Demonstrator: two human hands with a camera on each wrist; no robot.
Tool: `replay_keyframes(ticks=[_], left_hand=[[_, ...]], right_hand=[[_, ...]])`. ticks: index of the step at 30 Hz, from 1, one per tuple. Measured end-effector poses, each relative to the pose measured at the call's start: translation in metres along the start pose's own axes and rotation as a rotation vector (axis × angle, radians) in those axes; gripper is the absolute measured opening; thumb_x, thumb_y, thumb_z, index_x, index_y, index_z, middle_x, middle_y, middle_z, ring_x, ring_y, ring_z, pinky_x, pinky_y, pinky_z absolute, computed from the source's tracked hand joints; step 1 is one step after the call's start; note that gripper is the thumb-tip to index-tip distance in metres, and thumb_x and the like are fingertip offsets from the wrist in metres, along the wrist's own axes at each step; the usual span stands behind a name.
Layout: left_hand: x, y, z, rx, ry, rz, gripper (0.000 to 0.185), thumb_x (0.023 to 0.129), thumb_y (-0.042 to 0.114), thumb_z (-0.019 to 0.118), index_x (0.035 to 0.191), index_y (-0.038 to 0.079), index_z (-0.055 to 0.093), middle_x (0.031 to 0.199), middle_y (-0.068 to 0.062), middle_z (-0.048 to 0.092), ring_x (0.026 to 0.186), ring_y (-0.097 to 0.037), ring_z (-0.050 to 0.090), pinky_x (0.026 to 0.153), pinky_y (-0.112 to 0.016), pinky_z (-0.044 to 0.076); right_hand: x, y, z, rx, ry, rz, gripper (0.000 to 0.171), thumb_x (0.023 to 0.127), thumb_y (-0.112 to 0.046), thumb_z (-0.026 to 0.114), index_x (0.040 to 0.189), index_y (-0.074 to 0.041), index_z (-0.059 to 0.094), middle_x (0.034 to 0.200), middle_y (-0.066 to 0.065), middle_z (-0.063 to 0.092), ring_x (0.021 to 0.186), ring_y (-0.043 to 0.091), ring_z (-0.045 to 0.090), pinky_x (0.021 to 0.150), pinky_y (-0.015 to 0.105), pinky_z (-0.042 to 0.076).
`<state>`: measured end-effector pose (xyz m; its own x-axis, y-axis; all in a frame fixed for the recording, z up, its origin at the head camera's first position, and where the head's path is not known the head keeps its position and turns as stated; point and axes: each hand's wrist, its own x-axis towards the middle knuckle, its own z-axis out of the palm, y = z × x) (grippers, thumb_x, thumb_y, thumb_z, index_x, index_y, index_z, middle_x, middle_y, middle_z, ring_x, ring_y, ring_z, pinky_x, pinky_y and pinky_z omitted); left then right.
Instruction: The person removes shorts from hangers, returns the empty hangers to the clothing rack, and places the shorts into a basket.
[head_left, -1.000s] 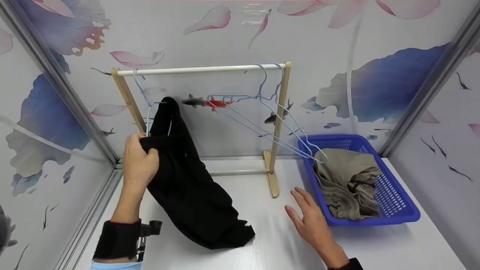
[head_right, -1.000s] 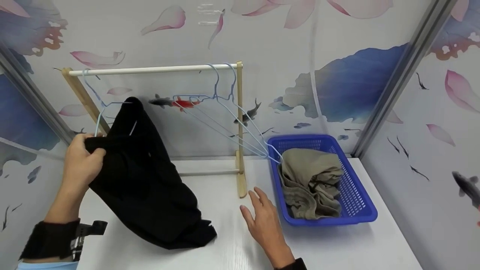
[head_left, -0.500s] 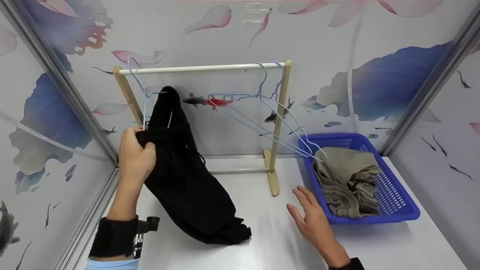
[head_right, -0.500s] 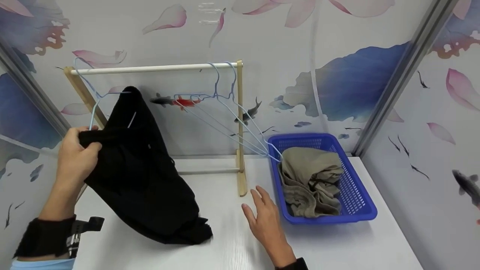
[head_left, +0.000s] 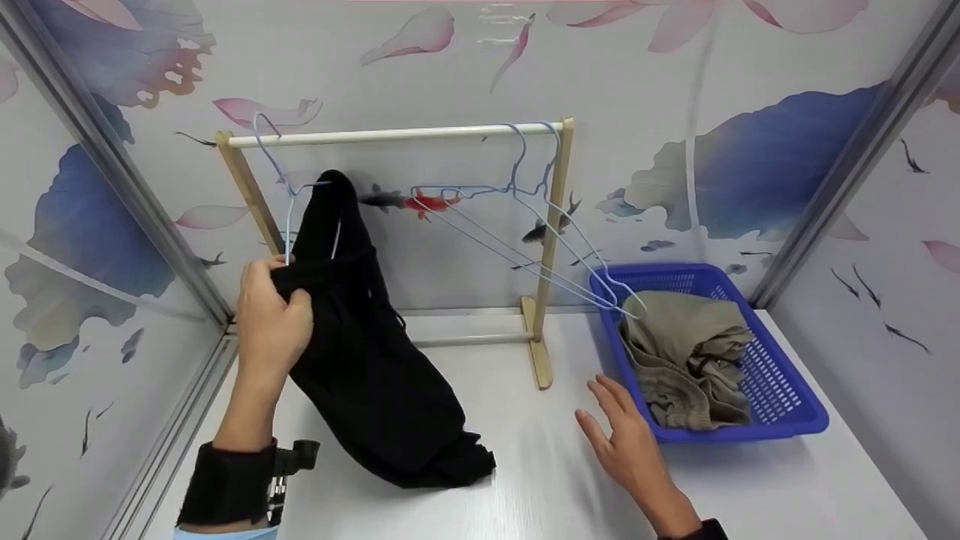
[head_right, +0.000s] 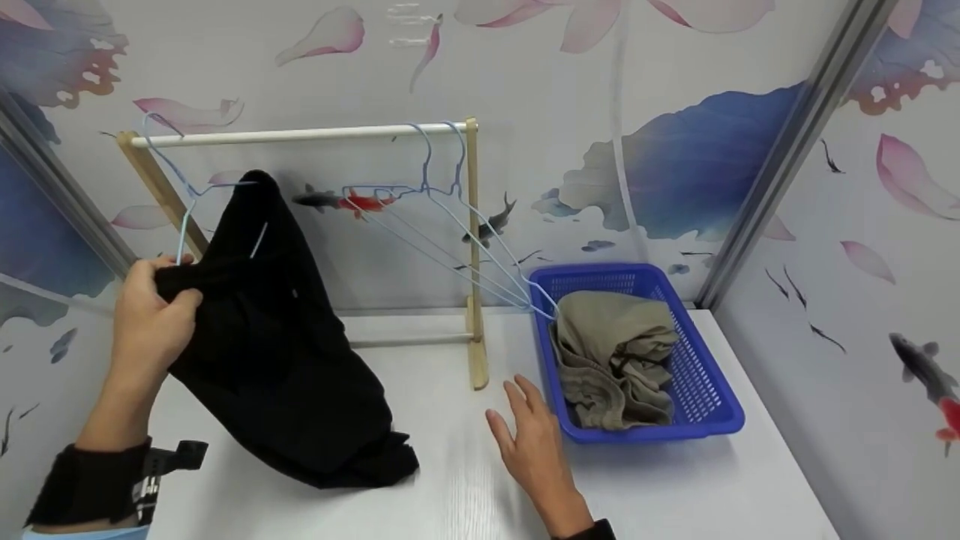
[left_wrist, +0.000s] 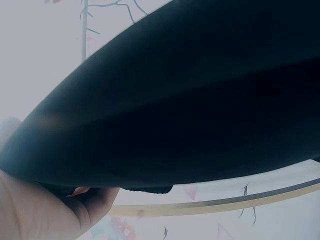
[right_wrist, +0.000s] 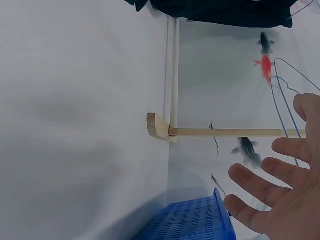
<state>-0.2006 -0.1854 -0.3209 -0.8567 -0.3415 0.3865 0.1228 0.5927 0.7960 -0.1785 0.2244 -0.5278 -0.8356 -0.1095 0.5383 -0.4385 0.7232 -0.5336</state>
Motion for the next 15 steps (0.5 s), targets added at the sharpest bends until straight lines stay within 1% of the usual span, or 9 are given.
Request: replay_keyframes(ticks=[1,3,8,12,15], left_hand=[[-0.001,0.000,0.000,-0.004,0.003,0.003,0.041,0.091,-0.003,0.044,0.131,-0.012,0.050,0.143,-0.023,0.050,0.129,-0.040,0.050,0.110,-0.052,0.037],[-0.003,-0.001,0.000,-0.006,0.008,0.004,0.041,0.091,-0.004,0.044,0.130,-0.012,0.050,0.143,-0.023,0.050,0.130,-0.039,0.050,0.111,-0.052,0.037],[-0.010,-0.006,0.001,-0.004,0.023,-0.002,0.039,0.090,-0.004,0.046,0.129,-0.012,0.051,0.140,-0.023,0.051,0.129,-0.039,0.049,0.111,-0.052,0.036],[-0.017,-0.011,0.005,-0.015,0.033,0.002,0.038,0.091,-0.004,0.045,0.127,-0.012,0.050,0.138,-0.024,0.050,0.126,-0.039,0.048,0.108,-0.052,0.036],[-0.023,-0.013,0.009,-0.031,0.041,0.005,0.035,0.090,-0.005,0.045,0.125,-0.012,0.049,0.139,-0.025,0.049,0.126,-0.039,0.047,0.107,-0.051,0.036]], right_hand=[[0.000,0.000,0.000,0.002,-0.005,0.005,0.046,0.096,-0.012,0.074,0.136,0.004,0.062,0.140,0.025,0.057,0.110,0.037,0.068,0.085,0.053,0.058],[-0.001,-0.001,0.002,0.004,-0.010,0.011,0.045,0.096,-0.013,0.074,0.136,0.004,0.062,0.140,0.026,0.058,0.114,0.039,0.067,0.086,0.054,0.057],[-0.001,-0.003,0.007,0.011,-0.005,0.003,0.045,0.095,-0.013,0.075,0.134,0.005,0.063,0.138,0.025,0.059,0.126,0.045,0.058,0.095,0.060,0.052],[-0.003,-0.004,0.011,0.033,0.009,-0.022,0.044,0.093,-0.011,0.076,0.132,0.006,0.064,0.135,0.026,0.061,0.124,0.046,0.059,0.097,0.062,0.050],[-0.004,-0.006,0.014,0.049,0.018,-0.034,0.043,0.092,-0.009,0.076,0.131,0.007,0.065,0.133,0.027,0.062,0.122,0.047,0.060,0.096,0.062,0.050]])
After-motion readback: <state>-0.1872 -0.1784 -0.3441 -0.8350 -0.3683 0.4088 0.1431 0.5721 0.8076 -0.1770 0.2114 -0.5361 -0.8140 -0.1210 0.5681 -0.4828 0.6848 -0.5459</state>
